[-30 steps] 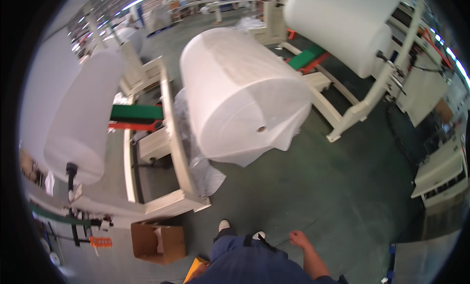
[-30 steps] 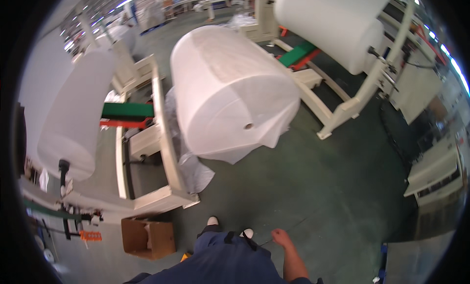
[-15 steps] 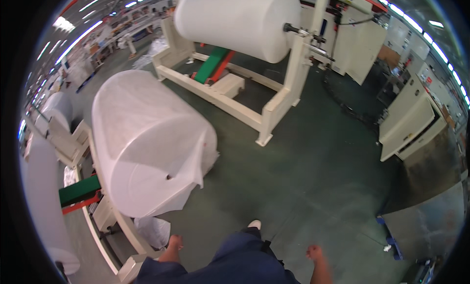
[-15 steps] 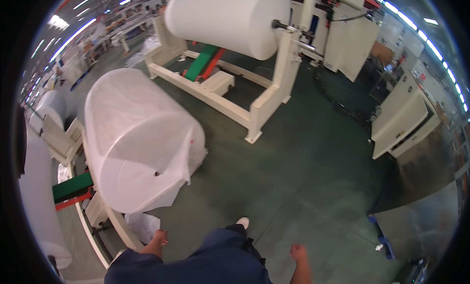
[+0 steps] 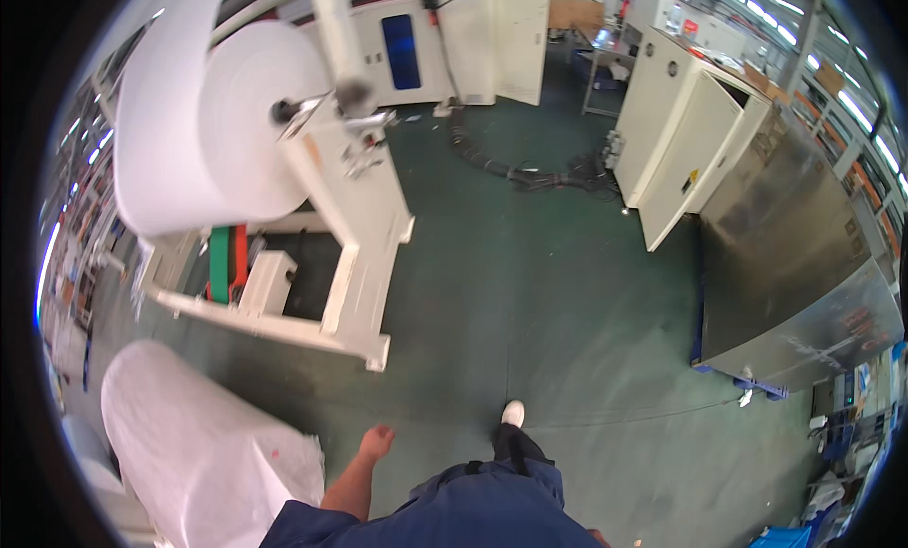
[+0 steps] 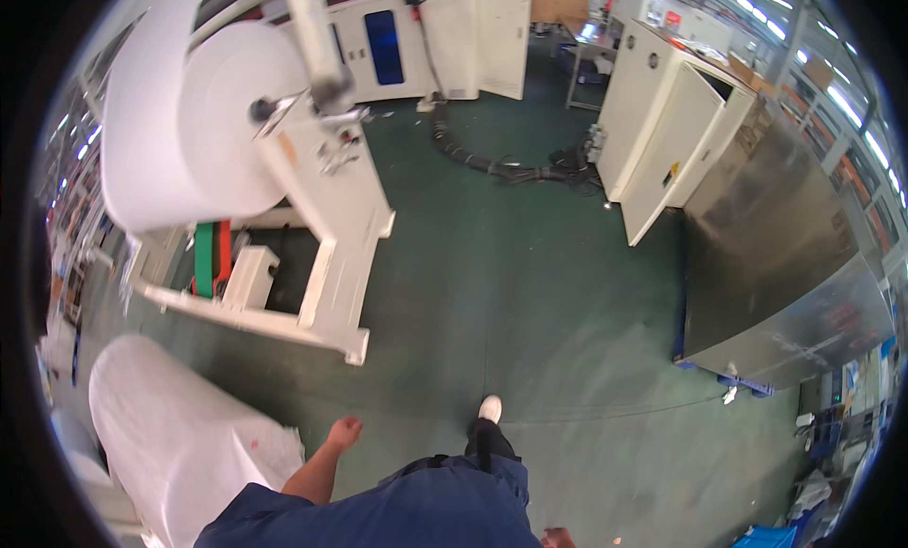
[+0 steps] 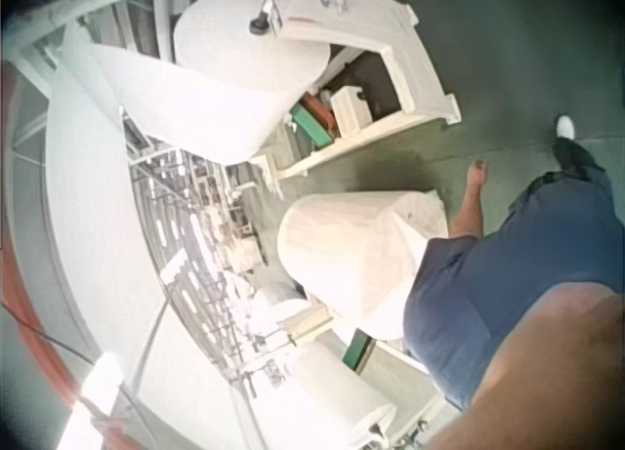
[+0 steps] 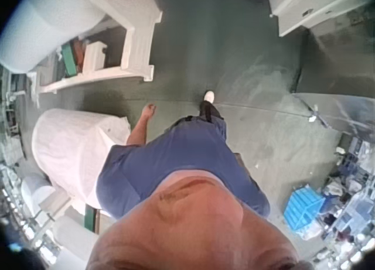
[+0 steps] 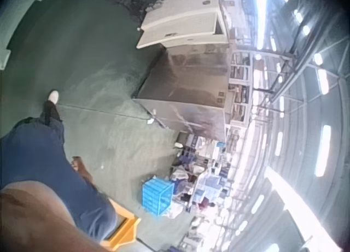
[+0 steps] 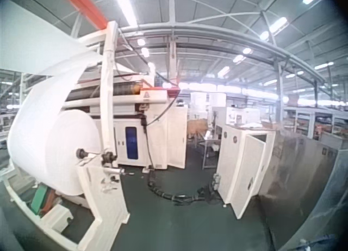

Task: The person walks through a factory floor, briefly interacts with a machine's control panel, and then proceeds to a workstation. They pick up stacks of white folded items, separate them, and place them into a blue plastic basket.

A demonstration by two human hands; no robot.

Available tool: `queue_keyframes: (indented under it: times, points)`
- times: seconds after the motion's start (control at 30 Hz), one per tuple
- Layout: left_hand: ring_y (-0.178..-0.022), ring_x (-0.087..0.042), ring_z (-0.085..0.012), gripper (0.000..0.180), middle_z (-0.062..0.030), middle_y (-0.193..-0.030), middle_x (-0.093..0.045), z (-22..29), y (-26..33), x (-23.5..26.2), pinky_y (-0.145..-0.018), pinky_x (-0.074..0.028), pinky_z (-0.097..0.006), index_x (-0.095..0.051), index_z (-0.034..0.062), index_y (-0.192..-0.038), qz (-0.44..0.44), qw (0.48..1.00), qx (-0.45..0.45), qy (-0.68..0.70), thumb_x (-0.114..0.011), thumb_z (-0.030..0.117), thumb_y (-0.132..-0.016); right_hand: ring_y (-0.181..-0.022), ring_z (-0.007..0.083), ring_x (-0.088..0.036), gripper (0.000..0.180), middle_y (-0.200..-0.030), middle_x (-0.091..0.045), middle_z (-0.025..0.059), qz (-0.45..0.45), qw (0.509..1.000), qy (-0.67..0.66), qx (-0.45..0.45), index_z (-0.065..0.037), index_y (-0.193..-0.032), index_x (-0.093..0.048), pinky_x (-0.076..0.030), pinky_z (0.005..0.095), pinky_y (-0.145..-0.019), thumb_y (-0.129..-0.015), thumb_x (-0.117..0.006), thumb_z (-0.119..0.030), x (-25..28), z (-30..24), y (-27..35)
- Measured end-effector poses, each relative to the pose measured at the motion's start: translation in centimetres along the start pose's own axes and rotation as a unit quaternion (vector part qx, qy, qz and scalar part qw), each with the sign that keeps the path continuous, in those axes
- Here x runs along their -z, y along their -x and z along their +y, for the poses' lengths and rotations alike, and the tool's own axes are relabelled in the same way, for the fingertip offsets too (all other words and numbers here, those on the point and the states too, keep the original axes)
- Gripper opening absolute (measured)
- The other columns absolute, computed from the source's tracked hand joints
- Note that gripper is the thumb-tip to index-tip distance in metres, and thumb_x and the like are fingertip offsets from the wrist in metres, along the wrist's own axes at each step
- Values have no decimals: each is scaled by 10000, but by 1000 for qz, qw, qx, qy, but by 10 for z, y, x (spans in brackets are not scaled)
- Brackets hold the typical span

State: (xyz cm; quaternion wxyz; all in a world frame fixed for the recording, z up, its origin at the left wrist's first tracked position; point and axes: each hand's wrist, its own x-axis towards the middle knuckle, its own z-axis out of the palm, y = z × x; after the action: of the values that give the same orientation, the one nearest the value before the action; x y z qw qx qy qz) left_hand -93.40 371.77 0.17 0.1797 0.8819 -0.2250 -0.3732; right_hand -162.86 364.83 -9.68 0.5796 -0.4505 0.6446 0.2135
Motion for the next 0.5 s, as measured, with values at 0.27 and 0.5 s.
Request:
queue_keyframes:
  times: [0.27,0.5]
  points:
    - [-628,-663,-226,305,-92,-685,-660,148,-104,-15,-615,-544,-362,-690,32,-943,-96,983,133,88,-633,303,-813,-601,163,-617,268,-657,-634,83,143,954,-71,255,-20,-809,-653,-490,315,-550,-909,-535,-238,250,-490,-144]
    - [-726,-686,-280,283,-115,-770,-689,318,-321,-6,-653,-555,-399,-700,65,-969,-120,981,142,54,-648,286,-801,-574,136,-599,273,-665,-613,54,151,954,-55,253,-26,-786,-630,-477,277,-524,-929,-520,-231,430,-780,-215]
